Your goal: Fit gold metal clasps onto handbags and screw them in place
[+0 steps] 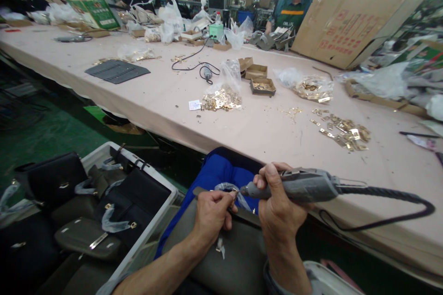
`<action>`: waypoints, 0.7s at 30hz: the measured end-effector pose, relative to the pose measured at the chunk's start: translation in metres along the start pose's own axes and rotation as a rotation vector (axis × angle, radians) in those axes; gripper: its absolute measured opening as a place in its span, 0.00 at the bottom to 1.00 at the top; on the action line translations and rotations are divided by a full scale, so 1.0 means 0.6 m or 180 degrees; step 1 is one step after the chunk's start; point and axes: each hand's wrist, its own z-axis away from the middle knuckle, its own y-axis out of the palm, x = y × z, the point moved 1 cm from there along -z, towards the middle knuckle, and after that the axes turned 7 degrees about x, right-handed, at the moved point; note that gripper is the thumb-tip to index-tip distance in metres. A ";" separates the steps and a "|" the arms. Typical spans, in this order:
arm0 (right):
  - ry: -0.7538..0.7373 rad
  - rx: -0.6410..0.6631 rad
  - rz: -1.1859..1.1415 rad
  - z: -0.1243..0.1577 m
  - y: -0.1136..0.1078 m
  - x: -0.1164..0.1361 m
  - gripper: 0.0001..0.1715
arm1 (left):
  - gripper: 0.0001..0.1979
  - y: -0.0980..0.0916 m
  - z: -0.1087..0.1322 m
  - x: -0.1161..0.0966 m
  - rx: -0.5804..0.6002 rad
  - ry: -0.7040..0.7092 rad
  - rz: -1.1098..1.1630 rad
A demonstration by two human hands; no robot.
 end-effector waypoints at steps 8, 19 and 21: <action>-0.0048 -0.0018 0.0019 0.000 0.000 -0.003 0.13 | 0.22 -0.002 0.000 -0.005 -0.0076 -0.0036 -0.0045; 0.0009 0.0011 -0.0034 0.002 0.000 0.003 0.11 | 0.21 -0.003 -0.001 -0.003 -0.0038 -0.0063 -0.0058; 0.0019 0.0053 -0.0040 0.002 0.000 0.001 0.11 | 0.21 -0.003 0.000 -0.005 -0.0040 -0.0042 -0.0097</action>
